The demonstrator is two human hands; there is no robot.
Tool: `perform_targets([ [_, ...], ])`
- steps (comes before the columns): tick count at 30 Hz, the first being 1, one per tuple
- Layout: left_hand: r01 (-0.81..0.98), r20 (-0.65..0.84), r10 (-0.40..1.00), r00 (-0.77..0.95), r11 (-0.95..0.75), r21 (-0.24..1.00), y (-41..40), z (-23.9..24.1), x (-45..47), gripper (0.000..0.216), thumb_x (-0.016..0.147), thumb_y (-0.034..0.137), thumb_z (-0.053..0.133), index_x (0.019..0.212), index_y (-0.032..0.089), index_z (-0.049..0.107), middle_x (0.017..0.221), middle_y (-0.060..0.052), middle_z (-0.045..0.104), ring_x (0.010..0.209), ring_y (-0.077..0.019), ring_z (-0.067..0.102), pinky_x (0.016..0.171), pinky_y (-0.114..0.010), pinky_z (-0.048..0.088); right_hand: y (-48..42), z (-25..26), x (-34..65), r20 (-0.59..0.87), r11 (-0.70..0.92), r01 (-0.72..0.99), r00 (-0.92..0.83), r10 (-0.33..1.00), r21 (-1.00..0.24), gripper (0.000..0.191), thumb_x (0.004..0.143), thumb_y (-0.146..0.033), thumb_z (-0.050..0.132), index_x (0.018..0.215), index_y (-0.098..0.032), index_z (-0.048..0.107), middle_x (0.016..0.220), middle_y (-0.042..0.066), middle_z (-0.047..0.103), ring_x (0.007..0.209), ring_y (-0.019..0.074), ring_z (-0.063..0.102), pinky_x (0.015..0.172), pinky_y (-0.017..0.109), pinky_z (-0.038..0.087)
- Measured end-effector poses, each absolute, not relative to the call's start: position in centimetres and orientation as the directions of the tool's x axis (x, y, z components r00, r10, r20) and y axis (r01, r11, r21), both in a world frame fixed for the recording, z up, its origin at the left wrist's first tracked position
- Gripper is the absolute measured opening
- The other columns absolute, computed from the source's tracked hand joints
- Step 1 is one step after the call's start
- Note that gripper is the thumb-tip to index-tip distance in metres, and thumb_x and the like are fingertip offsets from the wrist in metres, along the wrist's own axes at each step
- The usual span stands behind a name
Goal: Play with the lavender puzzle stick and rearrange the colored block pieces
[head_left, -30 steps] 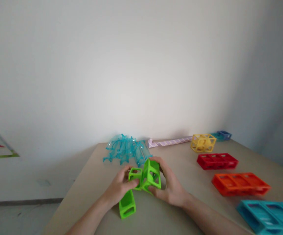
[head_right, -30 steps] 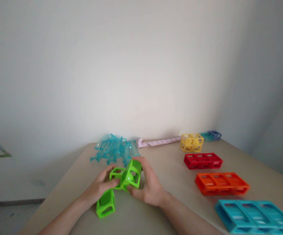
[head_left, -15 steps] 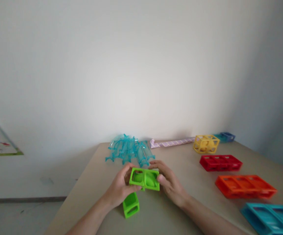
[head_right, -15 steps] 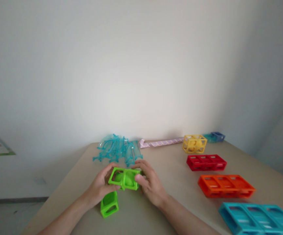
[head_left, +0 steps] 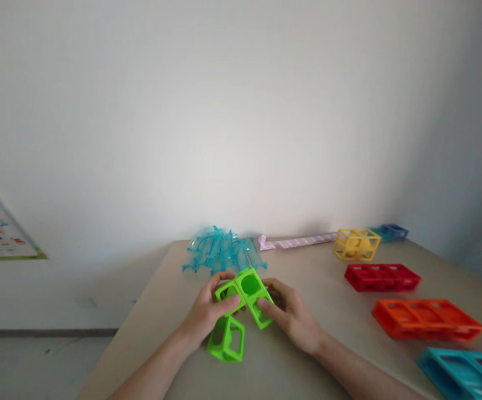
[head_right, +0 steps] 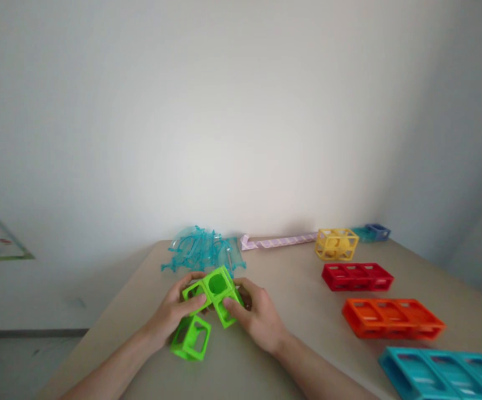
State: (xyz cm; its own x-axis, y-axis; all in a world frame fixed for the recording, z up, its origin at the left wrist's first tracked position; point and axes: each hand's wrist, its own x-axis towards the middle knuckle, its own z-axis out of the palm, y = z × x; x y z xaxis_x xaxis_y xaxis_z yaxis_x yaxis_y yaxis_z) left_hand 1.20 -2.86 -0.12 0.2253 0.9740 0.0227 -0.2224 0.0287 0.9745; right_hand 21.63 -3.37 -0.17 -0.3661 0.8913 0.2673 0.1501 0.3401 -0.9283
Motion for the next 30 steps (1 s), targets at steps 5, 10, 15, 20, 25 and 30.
perform_targets([
  [5,-0.256,-0.093,0.922,0.376,0.2,0.946,-3.0,-0.1,1.3,0.038,0.078,0.043,0.066,0.098,0.011,0.065,0.077,-0.01,0.07,0.057,-0.0187,0.066,0.049,-0.024,0.047,-3.1,-0.5,22.0,0.358,0.428,0.242,-0.284,0.89,-0.871,0.04,0.085,-0.033,0.062,0.121,-0.023,0.048,0.098,0.004,0.061,0.082,0.0178,0.057,0.068,0.029,0.049],
  [10,-0.306,-0.134,0.876,0.462,0.3,0.904,-3.2,0.2,1.1,0.041,0.085,0.046,0.055,0.095,0.007,0.067,0.078,-0.015,0.071,0.057,-0.0194,0.067,0.051,-0.024,0.047,-2.9,-0.8,22.2,0.459,0.538,0.198,-0.338,0.822,-0.819,0.039,0.083,-0.019,0.062,0.12,-0.025,0.049,0.106,0.004,0.058,0.09,0.0172,0.056,0.078,0.029,0.047],
  [15,-0.295,-0.157,0.85,0.503,0.339,0.893,-3.0,-0.6,0.9,0.039,0.081,0.046,0.06,0.094,0.009,0.065,0.074,-0.012,0.07,0.053,-0.0199,0.066,0.047,-0.025,0.048,-3.1,-0.6,21.9,0.467,0.573,0.186,-0.41,0.783,-0.798,0.044,0.08,-0.007,0.059,0.12,-0.025,0.056,0.105,0.004,0.059,0.092,0.0175,0.057,0.079,0.029,0.046],
  [20,-0.29,-0.148,0.864,0.482,0.317,0.903,-2.8,-0.9,0.9,0.042,0.081,0.043,0.062,0.115,0.019,0.057,0.077,-0.008,0.07,0.049,-0.0197,0.066,0.041,-0.024,0.045,-3.2,0.0,21.8,0.389,0.515,0.251,-0.416,0.822,-0.82,0.045,0.079,-0.013,0.063,0.123,-0.024,0.058,0.1,0.004,0.062,0.084,0.0179,0.058,0.073,0.027,0.046],
  [25,-0.254,-0.135,0.881,0.453,0.273,0.928,-2.5,-0.7,0.6,0.04,0.082,0.039,0.062,0.113,0.014,0.061,0.079,-0.01,0.071,0.053,-0.0183,0.067,0.047,-0.024,0.046,-3.3,-0.2,21.6,0.269,0.385,0.23,-0.411,0.871,-0.894,0.048,0.073,-0.02,0.07,0.12,-0.019,0.061,0.088,0.002,0.067,0.08,0.0194,0.06,0.07,0.028,0.048],
  [30,-0.264,-0.086,0.911,0.404,0.206,0.942,-2.4,-0.7,0.8,0.035,0.081,0.041,0.063,0.103,0.013,0.065,0.078,-0.01,0.071,0.052,-0.0177,0.066,0.047,-0.023,0.046,-3.4,-0.1,21.1,0.179,0.241,0.121,-0.382,0.907,-0.963,0.047,0.07,-0.025,0.073,0.115,-0.015,0.064,0.089,0.004,0.07,0.083,0.0206,0.063,0.073,0.03,0.05],
])
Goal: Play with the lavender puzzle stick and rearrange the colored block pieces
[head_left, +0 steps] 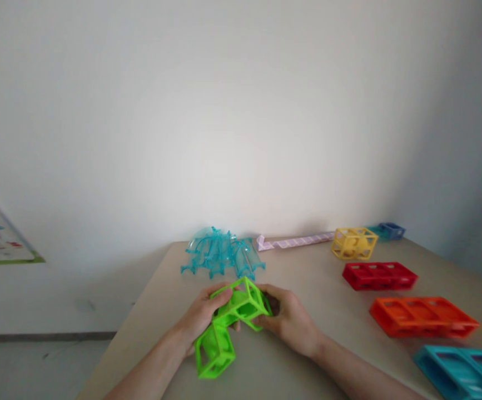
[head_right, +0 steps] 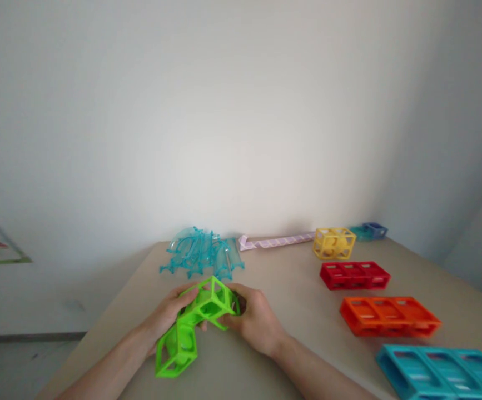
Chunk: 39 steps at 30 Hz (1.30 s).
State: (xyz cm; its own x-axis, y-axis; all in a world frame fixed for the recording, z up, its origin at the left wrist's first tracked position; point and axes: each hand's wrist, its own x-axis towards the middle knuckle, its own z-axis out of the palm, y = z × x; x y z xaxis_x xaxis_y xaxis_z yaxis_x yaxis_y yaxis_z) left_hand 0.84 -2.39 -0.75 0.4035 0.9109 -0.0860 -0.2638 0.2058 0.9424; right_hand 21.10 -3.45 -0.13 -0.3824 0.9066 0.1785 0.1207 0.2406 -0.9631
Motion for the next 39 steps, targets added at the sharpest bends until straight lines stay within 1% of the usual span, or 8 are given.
perform_targets([
  [4,-0.294,-0.067,0.943,0.327,0.169,0.941,-2.6,-0.4,1.1,0.031,0.082,0.04,0.063,0.097,0.013,0.065,0.074,-0.008,0.07,0.052,-0.0162,0.065,0.045,-0.021,0.045,-3.4,-0.1,20.9,0.129,0.158,0.039,-0.402,0.906,-0.987,0.041,0.07,-0.027,0.073,0.109,-0.014,0.066,0.09,0.005,0.07,0.085,0.0219,0.064,0.073,0.031,0.051],
  [15,-0.316,-0.134,0.867,0.48,0.313,0.896,-2.8,-0.3,1.0,0.023,0.085,0.037,0.058,0.099,0.018,0.056,0.074,-0.006,0.068,0.051,-0.0196,0.065,0.047,-0.03,0.051,-3.4,-0.7,21.1,0.212,0.259,0.086,-0.36,0.908,-0.962,0.037,0.069,-0.022,0.074,0.105,-0.015,0.067,0.082,0.002,0.068,0.078,0.0194,0.062,0.07,0.03,0.05],
  [19,-0.333,-0.15,0.898,0.414,0.303,0.893,-2.7,-0.3,1.4,0.024,0.083,0.038,0.061,0.095,0.019,0.054,0.07,-0.004,0.068,0.048,-0.0194,0.065,0.045,-0.029,0.051,-3.2,-0.7,20.8,0.15,0.184,0.075,-0.331,0.932,-0.98,0.039,0.068,-0.017,0.072,0.106,-0.015,0.064,0.086,0.002,0.067,0.071,0.0155,0.06,0.055,0.023,0.048],
  [25,-0.392,-0.07,0.943,0.326,0.202,0.897,-3.0,0.6,1.2,0.024,0.08,0.036,0.065,0.092,0.02,0.05,0.074,-0.003,0.069,0.055,-0.0204,0.068,0.05,-0.029,0.051,-2.3,-1.8,21.1,-0.01,0.016,0.107,-0.24,0.971,-0.994,0.033,0.074,-0.033,0.067,0.099,-0.013,0.061,0.076,0.001,0.063,0.042,0.0068,0.046,0.035,0.02,0.04],
  [29,-0.439,-0.134,0.978,0.162,0.193,0.878,-2.2,0.6,0.8,0.029,0.078,0.041,0.067,0.09,0.02,0.051,0.072,-0.002,0.069,0.054,-0.0192,0.067,0.047,-0.026,0.049,-2.5,-1.5,21.5,0.109,0.129,0.068,-0.244,0.964,-0.989,0.029,0.078,-0.028,0.062,0.103,-0.013,0.064,0.076,0.002,0.061,0.052,0.0104,0.051,0.042,0.021,0.042],
  [32,-0.436,-0.207,0.973,0.099,0.229,0.87,-1.8,0.2,0.8,0.032,0.074,0.041,0.071,0.089,0.018,0.054,0.071,-0.002,0.068,0.054,-0.0186,0.067,0.05,-0.027,0.051,-2.9,-1.1,21.5,0.26,0.26,-0.033,-0.249,0.933,-0.965,0.037,0.078,-0.024,0.062,0.114,-0.017,0.062,0.094,0.006,0.061,0.073,0.0164,0.058,0.053,0.024,0.047],
  [35,-0.408,-0.219,0.954,0.206,0.288,0.867,-2.1,-0.1,1.1,0.032,0.074,0.038,0.071,0.094,0.017,0.057,0.08,-0.005,0.07,0.066,-0.0208,0.07,0.06,-0.033,0.055,-3.2,-1.1,21.3,0.378,0.365,-0.098,-0.249,0.892,-0.926,0.04,0.079,-0.025,0.065,0.118,-0.021,0.061,0.108,0.009,0.054,0.09,0.0207,0.059,0.063,0.027,0.05],
  [39,-0.379,-0.19,0.908,0.374,0.336,0.862,-3.1,0.1,1.6,0.032,0.078,0.034,0.068,0.104,0.022,0.054,0.093,-0.006,0.07,0.073,-0.0236,0.071,0.064,-0.035,0.055,-3.1,-1.4,21.2,0.325,0.288,-0.168,-0.266,0.908,-0.943,0.054,0.078,-0.03,0.067,0.129,-0.028,0.049,0.117,0.008,0.046,0.075,0.0153,0.061,0.055,0.026,0.05],
])
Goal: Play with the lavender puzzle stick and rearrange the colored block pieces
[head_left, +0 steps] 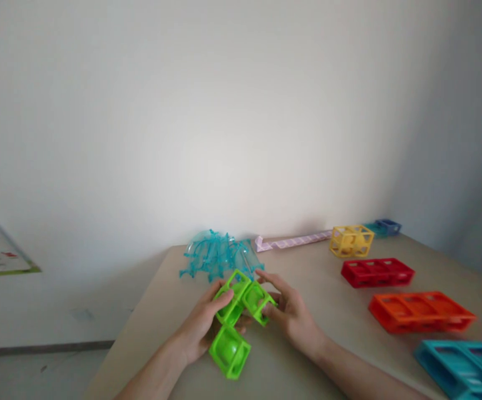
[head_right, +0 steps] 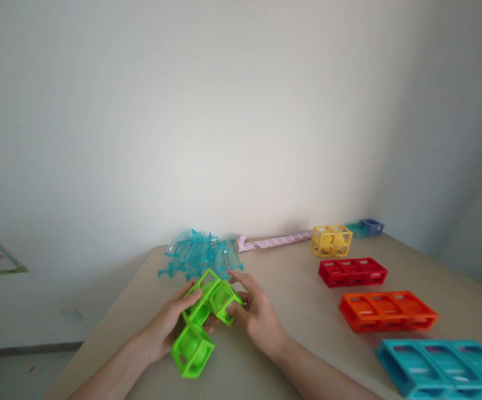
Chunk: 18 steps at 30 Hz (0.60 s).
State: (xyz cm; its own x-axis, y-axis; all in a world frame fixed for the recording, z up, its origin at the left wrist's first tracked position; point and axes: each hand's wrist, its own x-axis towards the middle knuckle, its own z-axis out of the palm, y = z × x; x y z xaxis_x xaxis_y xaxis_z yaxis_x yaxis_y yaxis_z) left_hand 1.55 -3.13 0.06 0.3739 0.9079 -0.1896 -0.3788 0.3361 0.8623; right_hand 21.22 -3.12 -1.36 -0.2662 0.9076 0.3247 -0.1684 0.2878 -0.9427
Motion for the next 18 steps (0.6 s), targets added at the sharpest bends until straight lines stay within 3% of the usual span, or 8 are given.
perform_targets([
  [5,-0.269,-0.197,0.863,0.465,0.35,0.897,-3.17,0.42,0.76,0.033,0.079,0.03,0.066,0.108,0.021,0.051,0.087,-0.008,0.07,0.065,-0.0253,0.07,0.056,-0.033,0.052,-3.27,-0.96,21.29,0.254,0.212,-0.175,-0.272,0.928,-0.962,0.044,0.075,-0.033,0.071,0.114,-0.025,0.053,0.109,0.005,0.051,0.069,0.0129,0.058,0.055,0.025,0.048],
  [11,-0.191,-0.22,0.816,0.534,0.371,0.909,-3.41,0.39,0.81,0.031,0.08,0.035,0.064,0.104,0.017,0.056,0.094,-0.012,0.069,0.063,-0.0248,0.07,0.055,-0.034,0.053,-3.54,-0.52,21.51,0.433,0.391,-0.199,-0.265,0.862,-0.899,0.027,0.078,-0.041,0.069,0.094,-0.021,0.065,0.099,0.007,0.058,0.091,0.0216,0.058,0.076,0.032,0.048],
  [18,-0.293,-0.105,0.86,0.5,0.282,0.913,-3.45,-0.12,1.37,0.039,0.071,0.03,0.074,0.099,0.018,0.049,0.089,-0.01,0.07,0.067,-0.025,0.07,0.061,-0.037,0.054,-3.71,-0.49,20.93,0.312,0.237,-0.242,-0.346,0.885,-0.941,0.028,0.08,-0.043,0.066,0.095,-0.02,0.062,0.087,0.004,0.061,0.07,0.0167,0.06,0.061,0.029,0.047],
])
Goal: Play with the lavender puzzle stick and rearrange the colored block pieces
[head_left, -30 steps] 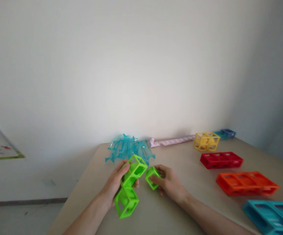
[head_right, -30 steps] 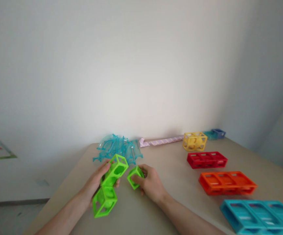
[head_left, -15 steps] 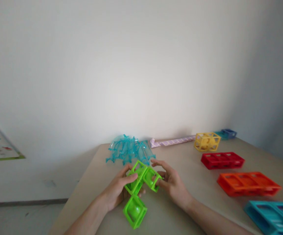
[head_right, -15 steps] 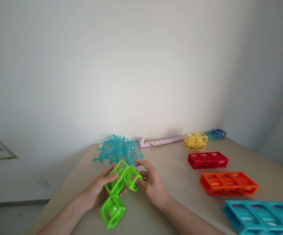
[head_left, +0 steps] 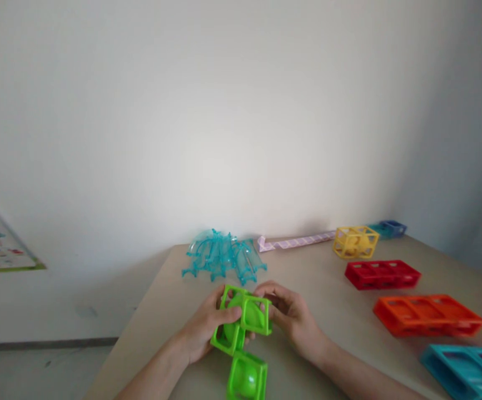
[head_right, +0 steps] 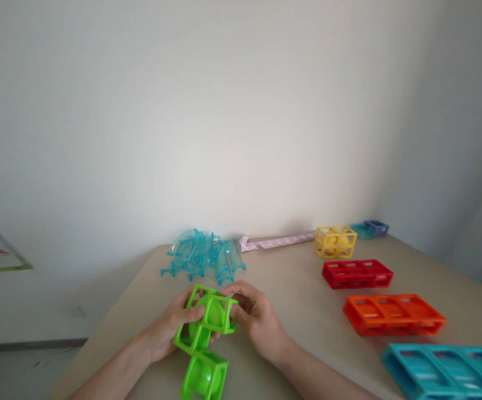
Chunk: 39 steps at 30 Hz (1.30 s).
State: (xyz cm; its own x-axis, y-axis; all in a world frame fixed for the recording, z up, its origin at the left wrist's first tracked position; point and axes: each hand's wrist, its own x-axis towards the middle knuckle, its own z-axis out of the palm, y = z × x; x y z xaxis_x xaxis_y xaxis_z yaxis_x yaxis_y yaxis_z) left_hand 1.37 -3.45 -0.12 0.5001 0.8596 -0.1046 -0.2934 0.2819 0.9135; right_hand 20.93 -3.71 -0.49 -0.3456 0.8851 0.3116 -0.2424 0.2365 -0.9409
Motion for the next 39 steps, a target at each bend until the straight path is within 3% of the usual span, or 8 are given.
perform_targets([
  [3,-0.297,-0.107,0.865,0.49,0.281,0.913,-3.5,0.1,1.3,0.047,0.07,0.029,0.075,0.103,0.021,0.043,0.092,-0.009,0.069,0.065,-0.025,0.07,0.059,-0.036,0.053,-3.7,-0.4,20.7,0.288,0.227,-0.215,-0.321,0.902,-0.95,0.025,0.08,-0.041,0.067,0.09,-0.018,0.062,0.084,0.003,0.061,0.069,0.0153,0.059,0.062,0.028,0.047],
  [8,-0.271,-0.123,0.853,0.508,0.294,0.917,-4.0,0.7,1.5,0.078,0.068,0.019,0.076,0.129,0.03,0.029,0.1,-0.007,0.067,0.067,-0.0245,0.07,0.06,-0.036,0.053,-3.5,-0.9,20.7,0.26,0.221,-0.167,-0.278,0.925,-0.961,0.024,0.081,-0.039,0.066,0.089,-0.018,0.06,0.084,0.003,0.061,0.073,0.0157,0.059,0.064,0.027,0.046],
  [16,-0.436,-0.097,0.985,0.142,0.15,0.887,-2.9,0.2,1.9,0.056,0.067,0.018,0.075,0.115,0.023,0.047,0.087,-0.001,0.069,0.067,-0.0191,0.068,0.065,-0.034,0.054,-3.8,-1.0,20.8,0.214,0.185,-0.132,-0.263,0.941,-0.974,0.043,0.081,-0.04,0.063,0.117,-0.023,0.047,0.103,0.005,0.053,0.077,0.0153,0.055,0.062,0.028,0.048],
  [20,-0.469,-0.071,0.997,0.038,0.08,0.88,-2.4,0.0,1.9,0.058,0.066,0.024,0.077,0.117,0.024,0.049,0.085,-0.001,0.07,0.065,-0.0207,0.069,0.061,-0.034,0.054,-4.5,-1.0,20.5,0.161,0.185,0.023,-0.395,0.904,-0.982,0.052,0.081,-0.038,0.064,0.126,-0.022,0.042,0.092,0.002,0.054,0.068,0.0128,0.054,0.055,0.024,0.042],
  [25,-0.481,-0.125,0.992,0.032,0.124,0.868,-2.3,0.0,2.0,0.048,0.067,0.024,0.076,0.109,0.021,0.053,0.084,-0.002,0.072,0.067,-0.0227,0.07,0.062,-0.035,0.055,-4.9,-0.9,20.3,0.196,0.256,0.111,-0.383,0.903,-0.96,0.057,0.08,-0.022,0.063,0.131,-0.023,0.037,0.091,0.002,0.058,0.073,0.0149,0.057,0.06,0.026,0.045],
  [32,-0.502,-0.17,0.973,0.156,0.227,0.834,-2.9,0.6,2.1,0.036,0.073,0.023,0.072,0.106,0.018,0.057,0.095,-0.008,0.073,0.077,-0.0226,0.071,0.066,-0.033,0.055,-4.8,-0.5,20.9,0.499,0.584,0.248,-0.332,0.801,-0.773,0.056,0.076,-0.006,0.061,0.126,-0.028,0.048,0.109,0.003,0.056,0.09,0.0161,0.056,0.079,0.029,0.047],
  [37,-0.514,-0.152,0.963,0.221,0.248,0.821,-3.8,0.7,2.8,0.043,0.073,0.023,0.073,0.113,0.021,0.055,0.1,-0.007,0.073,0.084,-0.0243,0.071,0.065,-0.032,0.055,-4.6,-0.4,21.0,0.494,0.573,0.226,-0.324,0.807,-0.788,0.067,0.081,-0.01,0.061,0.14,-0.033,0.038,0.126,0.006,0.041,0.092,0.0139,0.056,0.083,0.028,0.049],
  [39,-0.521,-0.119,0.97,0.212,0.215,0.826,-3.8,0.6,2.9,0.045,0.073,0.022,0.073,0.114,0.02,0.055,0.102,-0.008,0.072,0.086,-0.0247,0.071,0.066,-0.031,0.055,-4.6,-0.5,21.0,0.461,0.551,0.235,-0.346,0.817,-0.8,0.067,0.085,-0.017,0.06,0.144,-0.033,0.032,0.133,0.007,0.038,0.103,0.0161,0.055,0.091,0.03,0.046],
])
